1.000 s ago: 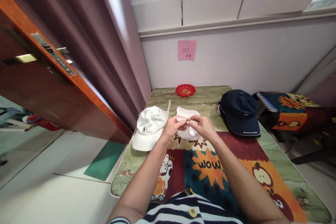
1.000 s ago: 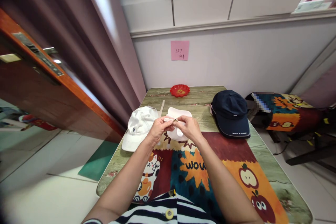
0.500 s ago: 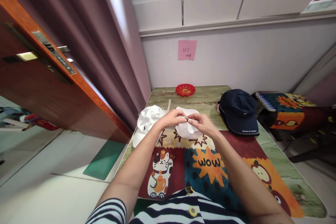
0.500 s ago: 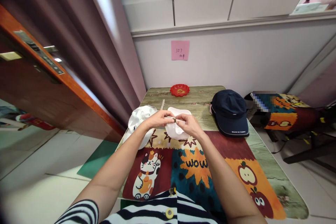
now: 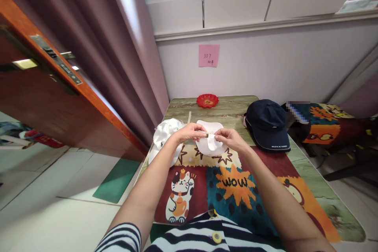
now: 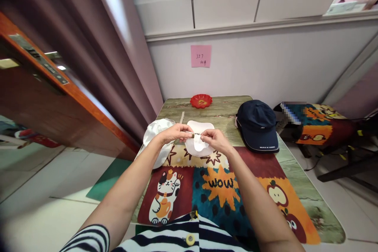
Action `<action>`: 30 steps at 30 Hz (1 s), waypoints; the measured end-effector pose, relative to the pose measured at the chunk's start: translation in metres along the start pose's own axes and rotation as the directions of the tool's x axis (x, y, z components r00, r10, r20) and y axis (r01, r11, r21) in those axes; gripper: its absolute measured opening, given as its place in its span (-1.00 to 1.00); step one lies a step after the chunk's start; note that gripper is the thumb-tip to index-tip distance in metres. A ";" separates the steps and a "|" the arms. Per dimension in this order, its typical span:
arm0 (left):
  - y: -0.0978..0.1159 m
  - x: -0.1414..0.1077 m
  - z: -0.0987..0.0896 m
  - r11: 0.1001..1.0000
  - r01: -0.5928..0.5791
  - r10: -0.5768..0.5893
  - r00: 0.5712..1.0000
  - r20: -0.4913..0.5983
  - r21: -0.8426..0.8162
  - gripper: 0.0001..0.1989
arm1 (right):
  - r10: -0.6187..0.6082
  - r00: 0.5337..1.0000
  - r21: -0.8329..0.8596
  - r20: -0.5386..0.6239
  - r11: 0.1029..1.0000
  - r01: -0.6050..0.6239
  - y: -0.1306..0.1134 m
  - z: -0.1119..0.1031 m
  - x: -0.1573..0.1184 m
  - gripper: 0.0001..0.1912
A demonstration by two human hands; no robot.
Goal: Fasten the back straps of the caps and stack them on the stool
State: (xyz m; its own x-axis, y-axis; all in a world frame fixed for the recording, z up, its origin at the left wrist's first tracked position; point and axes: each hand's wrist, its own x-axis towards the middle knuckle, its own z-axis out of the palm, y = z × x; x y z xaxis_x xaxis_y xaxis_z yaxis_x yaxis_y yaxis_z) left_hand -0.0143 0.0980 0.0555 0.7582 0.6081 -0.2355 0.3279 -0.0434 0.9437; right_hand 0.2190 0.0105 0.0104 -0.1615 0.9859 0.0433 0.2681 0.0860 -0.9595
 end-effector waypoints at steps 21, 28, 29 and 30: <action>-0.007 -0.001 0.007 0.995 -0.003 -0.005 0.997 -0.074 -0.103 -0.59 | -0.044 0.996 -0.010 -0.072 0.999 0.043 -0.008 0.008 0.000 -0.63; -0.007 -0.001 0.007 0.996 -0.023 0.016 0.996 -0.089 -0.083 -0.62 | -0.060 0.994 -0.126 -0.091 0.991 0.048 -0.010 0.008 0.000 -0.66; -0.007 -0.001 0.007 0.996 -0.028 0.021 0.996 -0.091 -0.080 -0.63 | -0.061 0.994 -0.128 -0.093 0.991 0.049 -0.009 0.008 0.001 -0.67; -0.008 -0.001 0.007 0.996 -0.032 0.024 0.995 -0.096 -0.079 -0.64 | -0.063 0.994 -0.128 -0.093 0.990 0.050 -0.008 0.009 0.001 -0.67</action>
State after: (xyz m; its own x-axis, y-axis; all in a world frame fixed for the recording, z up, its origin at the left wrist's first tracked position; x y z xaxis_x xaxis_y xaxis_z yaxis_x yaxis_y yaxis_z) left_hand -0.0132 0.0922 0.0468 0.7085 0.6799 -0.1892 0.2583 -0.0004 0.9661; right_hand 0.2081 0.0099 0.0157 -0.0890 0.9877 0.1289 0.3794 0.1533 -0.9125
